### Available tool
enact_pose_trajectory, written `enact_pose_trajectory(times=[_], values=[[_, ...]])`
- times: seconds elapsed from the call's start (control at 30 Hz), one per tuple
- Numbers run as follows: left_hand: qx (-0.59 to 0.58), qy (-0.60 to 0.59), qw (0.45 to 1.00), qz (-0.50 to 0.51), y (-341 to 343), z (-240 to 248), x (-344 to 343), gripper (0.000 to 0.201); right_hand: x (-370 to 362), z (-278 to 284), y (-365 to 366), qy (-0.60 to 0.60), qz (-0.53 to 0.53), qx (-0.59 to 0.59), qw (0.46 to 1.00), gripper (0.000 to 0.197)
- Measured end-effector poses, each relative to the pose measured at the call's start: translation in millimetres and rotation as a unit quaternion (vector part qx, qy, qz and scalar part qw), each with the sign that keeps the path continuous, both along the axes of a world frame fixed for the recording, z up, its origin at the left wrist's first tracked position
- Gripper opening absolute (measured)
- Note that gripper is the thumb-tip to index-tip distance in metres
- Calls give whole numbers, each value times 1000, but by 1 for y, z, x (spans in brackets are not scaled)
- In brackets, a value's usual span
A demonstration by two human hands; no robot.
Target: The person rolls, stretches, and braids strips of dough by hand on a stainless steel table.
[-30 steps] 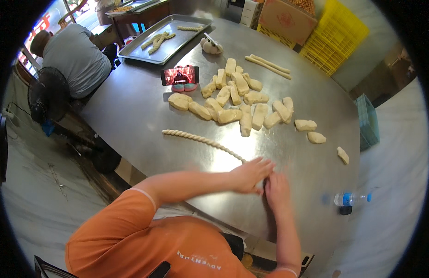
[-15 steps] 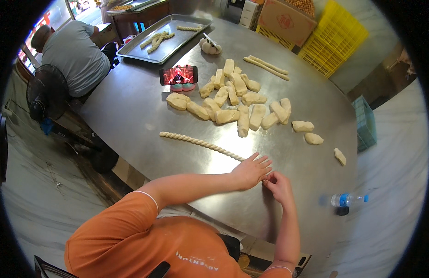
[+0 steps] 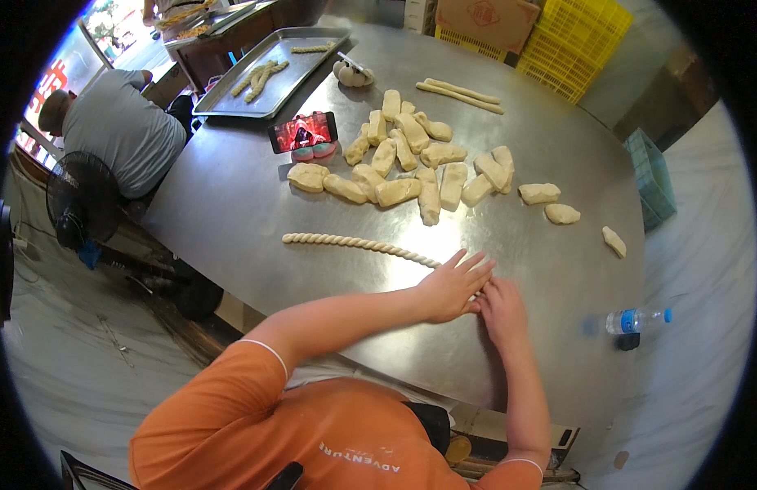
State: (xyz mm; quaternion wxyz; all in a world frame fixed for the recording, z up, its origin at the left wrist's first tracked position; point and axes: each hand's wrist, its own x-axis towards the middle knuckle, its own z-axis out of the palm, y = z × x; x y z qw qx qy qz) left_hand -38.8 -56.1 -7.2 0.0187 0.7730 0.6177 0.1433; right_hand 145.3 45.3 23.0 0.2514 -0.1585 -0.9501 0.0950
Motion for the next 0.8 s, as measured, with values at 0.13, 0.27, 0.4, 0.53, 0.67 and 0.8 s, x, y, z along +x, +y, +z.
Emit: enact_pose_trajectory(times=[0.13,0.27,0.4,0.53,0.67,0.8], values=[[-27,-6,999,-23,-37,12,16,86,22,7,-33,-64,-29,3,998,14],[1,3,997,76,15,8,-1,89,-22,3,12,-134,-159,-65,976,9],[58,-32,997,-30,21,0,-16,90,-16,-14,23,-41,-33,50,997,9],[-10,-33,999,-27,-34,7,18,93,21,-11,-37,-52,-55,71,995,10],[-6,-4,999,48,27,11,-8,92,-20,3,25,-178,-167,-30,969,10],[-52,-53,997,-29,-23,12,-8,83,2,3,-8,-125,-43,3,991,20]])
